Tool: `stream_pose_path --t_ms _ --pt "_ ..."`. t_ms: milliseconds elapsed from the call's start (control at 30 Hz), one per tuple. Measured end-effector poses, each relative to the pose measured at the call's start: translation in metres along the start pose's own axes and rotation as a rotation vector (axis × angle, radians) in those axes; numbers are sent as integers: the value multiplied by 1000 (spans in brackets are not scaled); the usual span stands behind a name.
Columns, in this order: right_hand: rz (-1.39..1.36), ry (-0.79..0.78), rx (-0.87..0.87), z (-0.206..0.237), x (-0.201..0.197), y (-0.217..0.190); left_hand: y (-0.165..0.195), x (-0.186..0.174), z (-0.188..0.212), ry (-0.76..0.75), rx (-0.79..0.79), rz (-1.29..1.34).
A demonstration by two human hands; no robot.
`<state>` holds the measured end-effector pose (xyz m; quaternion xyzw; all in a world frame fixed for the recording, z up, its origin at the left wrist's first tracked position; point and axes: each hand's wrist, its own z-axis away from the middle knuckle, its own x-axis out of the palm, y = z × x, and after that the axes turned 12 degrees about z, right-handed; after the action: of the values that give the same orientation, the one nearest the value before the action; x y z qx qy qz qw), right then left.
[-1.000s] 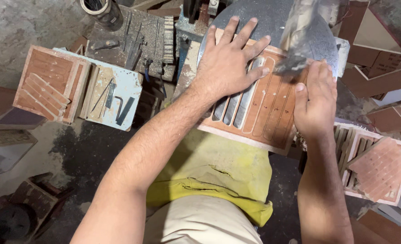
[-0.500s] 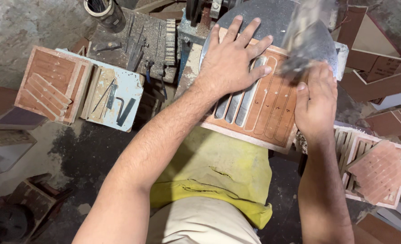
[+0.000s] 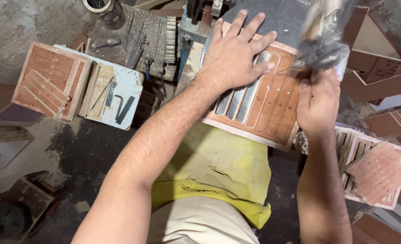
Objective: The person guides a rectangular wooden frame with pre-cut slots on a scroll saw table, cutting along marked lines to separate slats. They reposition the frame repeatedly, hold pieces steady with both hands, and at one point remove a cut piece and adjust the workpiece before continuing to cut.
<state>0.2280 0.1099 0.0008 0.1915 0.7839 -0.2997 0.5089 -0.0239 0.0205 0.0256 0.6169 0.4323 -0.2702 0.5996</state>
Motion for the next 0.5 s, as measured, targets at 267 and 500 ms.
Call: stream_pose_path --t_ms 267,500 --pt "33 13 -31 -4 0 3 0 -3 -2 -11 -11 5" --pt "81 40 -25 -8 2 3 0 -6 -7 -42 -19 18"
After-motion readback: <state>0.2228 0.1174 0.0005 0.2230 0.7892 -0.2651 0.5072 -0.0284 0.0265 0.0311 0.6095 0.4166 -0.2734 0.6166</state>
